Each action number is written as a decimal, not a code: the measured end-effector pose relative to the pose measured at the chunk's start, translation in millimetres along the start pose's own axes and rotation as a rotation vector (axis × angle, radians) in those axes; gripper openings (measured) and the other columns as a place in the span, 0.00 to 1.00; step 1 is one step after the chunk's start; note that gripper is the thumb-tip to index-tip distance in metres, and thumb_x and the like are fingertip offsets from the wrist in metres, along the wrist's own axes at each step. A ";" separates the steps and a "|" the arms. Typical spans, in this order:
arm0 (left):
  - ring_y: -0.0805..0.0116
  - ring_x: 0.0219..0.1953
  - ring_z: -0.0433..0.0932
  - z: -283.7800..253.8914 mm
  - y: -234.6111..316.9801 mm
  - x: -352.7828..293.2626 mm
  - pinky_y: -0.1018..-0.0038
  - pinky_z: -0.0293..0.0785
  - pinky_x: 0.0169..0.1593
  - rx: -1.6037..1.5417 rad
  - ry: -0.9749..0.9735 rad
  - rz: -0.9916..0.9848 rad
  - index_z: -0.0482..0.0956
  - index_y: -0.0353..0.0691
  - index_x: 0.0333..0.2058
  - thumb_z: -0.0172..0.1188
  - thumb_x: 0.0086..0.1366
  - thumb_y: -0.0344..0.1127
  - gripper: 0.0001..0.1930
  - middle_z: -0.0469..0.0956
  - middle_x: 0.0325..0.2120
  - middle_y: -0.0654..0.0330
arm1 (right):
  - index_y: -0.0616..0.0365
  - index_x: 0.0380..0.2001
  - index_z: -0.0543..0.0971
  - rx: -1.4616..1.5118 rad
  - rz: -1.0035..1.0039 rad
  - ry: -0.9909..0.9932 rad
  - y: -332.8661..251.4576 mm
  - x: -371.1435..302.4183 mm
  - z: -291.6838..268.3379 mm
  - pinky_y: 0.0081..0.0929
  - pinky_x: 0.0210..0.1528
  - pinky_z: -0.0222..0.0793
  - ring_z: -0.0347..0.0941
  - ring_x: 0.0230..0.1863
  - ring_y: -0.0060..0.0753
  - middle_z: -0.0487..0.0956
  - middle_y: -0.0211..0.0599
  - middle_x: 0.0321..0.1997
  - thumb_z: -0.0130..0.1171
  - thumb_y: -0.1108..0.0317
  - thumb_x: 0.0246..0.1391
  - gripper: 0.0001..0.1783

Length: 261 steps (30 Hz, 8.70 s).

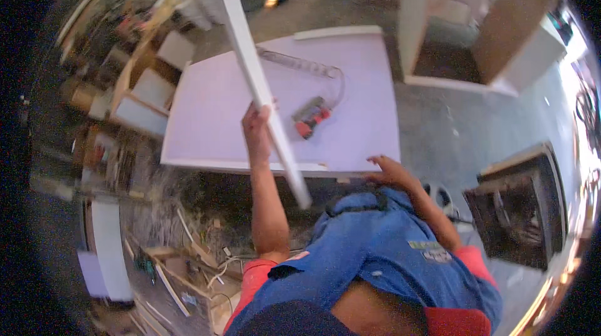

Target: The person uses a pneumatic nail gun to attach wooden strips to the edges of large white panels, holds a wood block against the strips for alignment, and moves an electric fan while moving between work surfaces.

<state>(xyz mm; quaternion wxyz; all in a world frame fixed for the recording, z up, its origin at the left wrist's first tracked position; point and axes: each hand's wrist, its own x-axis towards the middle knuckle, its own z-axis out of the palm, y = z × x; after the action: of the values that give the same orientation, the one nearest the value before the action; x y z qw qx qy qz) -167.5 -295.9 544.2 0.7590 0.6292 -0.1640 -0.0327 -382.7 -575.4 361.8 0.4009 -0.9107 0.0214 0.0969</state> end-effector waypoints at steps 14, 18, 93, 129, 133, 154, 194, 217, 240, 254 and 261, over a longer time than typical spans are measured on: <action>0.68 0.21 0.67 92.3 -180.5 -94.1 0.69 0.64 0.28 0.680 -0.234 -0.262 0.80 0.38 0.49 0.64 0.57 0.35 0.20 0.67 0.18 0.61 | 0.58 0.59 0.68 1.118 0.373 0.630 97.3 143.8 -126.8 0.32 0.42 0.71 0.76 0.44 0.38 0.77 0.44 0.49 0.45 0.35 0.62 0.38; 0.64 0.23 0.70 144.7 -212.4 -71.3 0.69 0.67 0.30 0.805 -0.260 -0.349 0.81 0.37 0.48 0.64 0.57 0.36 0.20 0.73 0.21 0.57 | 0.58 0.63 0.62 1.268 0.340 0.704 175.2 201.9 -179.3 0.38 0.44 0.72 0.74 0.47 0.42 0.74 0.48 0.54 0.44 0.32 0.60 0.43; 0.57 0.38 0.77 262.4 -20.6 -3.2 0.60 0.79 0.38 0.341 1.863 0.775 0.68 0.38 0.50 0.49 0.67 0.41 0.17 0.74 0.32 0.50 | 0.64 0.54 0.72 1.000 -0.134 -1.130 136.2 357.2 -434.0 0.30 0.42 0.76 0.77 0.39 0.31 0.78 0.44 0.44 0.45 0.53 0.68 0.25; 0.58 0.31 0.78 414.4 -270.7 48.3 0.66 0.75 0.33 0.112 2.053 -0.280 0.76 0.23 0.38 0.56 0.66 0.52 0.28 0.78 0.33 0.49 | 0.60 0.42 0.70 1.142 0.117 -0.101 218.5 394.7 -437.4 0.26 0.30 0.77 0.78 0.30 0.28 0.80 0.37 0.34 0.67 0.70 0.53 0.17; 0.59 0.32 0.79 417.3 -267.3 58.4 0.70 0.77 0.34 -0.028 2.092 0.016 0.75 0.26 0.35 0.60 0.64 0.50 0.24 0.78 0.32 0.49 | 0.58 0.44 0.69 1.188 0.155 -0.133 224.3 416.8 -438.0 0.27 0.30 0.77 0.78 0.30 0.29 0.80 0.38 0.35 0.67 0.69 0.53 0.20; 0.68 0.24 0.72 418.3 -394.4 -32.9 0.73 0.68 0.25 -0.641 1.795 -0.539 0.74 0.44 0.37 0.59 0.60 0.50 0.16 0.74 0.25 0.63 | 0.61 0.46 0.74 0.867 0.436 -0.139 355.3 509.7 -397.6 0.29 0.30 0.77 0.77 0.32 0.28 0.78 0.36 0.37 0.63 0.59 0.57 0.20; 0.50 0.53 0.76 406.9 -640.2 72.9 0.61 0.78 0.55 -1.038 1.777 -1.166 0.66 0.28 0.54 0.59 0.65 0.42 0.27 0.72 0.53 0.43 | 0.50 0.42 0.84 0.464 0.666 0.538 548.0 704.2 -259.5 0.37 0.49 0.71 0.76 0.45 0.44 0.79 0.42 0.40 0.70 0.60 0.44 0.19; 0.47 0.53 0.75 407.5 -638.7 67.0 0.55 0.77 0.56 -1.047 1.754 -0.965 0.67 0.27 0.54 0.58 0.64 0.37 0.24 0.74 0.51 0.42 | 0.58 0.39 0.83 0.512 0.694 0.539 556.5 721.3 -249.0 0.24 0.31 0.73 0.78 0.30 0.22 0.83 0.31 0.33 0.69 0.68 0.47 0.14; 0.56 0.52 0.76 410.8 -631.8 -139.5 0.63 0.79 0.53 -0.849 2.105 -0.690 0.73 0.27 0.48 0.56 0.69 0.36 0.16 0.77 0.49 0.47 | 0.54 0.41 0.79 0.772 0.705 0.425 551.5 727.5 -264.6 0.42 0.28 0.79 0.79 0.28 0.37 0.81 0.37 0.31 0.65 0.72 0.51 0.12; 0.55 0.52 0.76 384.4 -619.3 -192.9 0.63 0.76 0.58 -0.346 1.590 -0.856 0.68 0.29 0.53 0.52 0.69 0.29 0.16 0.75 0.49 0.46 | 0.56 0.51 0.74 0.873 0.651 0.080 556.5 750.4 -238.7 0.48 0.50 0.74 0.76 0.49 0.46 0.77 0.46 0.48 0.58 0.62 0.55 0.21; 0.53 0.48 0.77 432.8 -626.3 -66.3 0.58 0.77 0.54 -0.726 2.039 -0.707 0.68 0.30 0.53 0.49 0.71 0.36 0.17 0.76 0.44 0.47 | 0.57 0.55 0.70 0.575 0.585 0.096 605.2 755.7 -289.5 0.37 0.51 0.75 0.77 0.46 0.39 0.76 0.42 0.52 0.47 0.57 0.67 0.20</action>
<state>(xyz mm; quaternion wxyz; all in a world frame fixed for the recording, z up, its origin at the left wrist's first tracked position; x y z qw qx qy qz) -257.5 -816.8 -7.7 0.6243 0.1167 0.7354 0.2364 333.7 -1168.9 -32.9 0.5933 -0.7206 0.3241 0.1542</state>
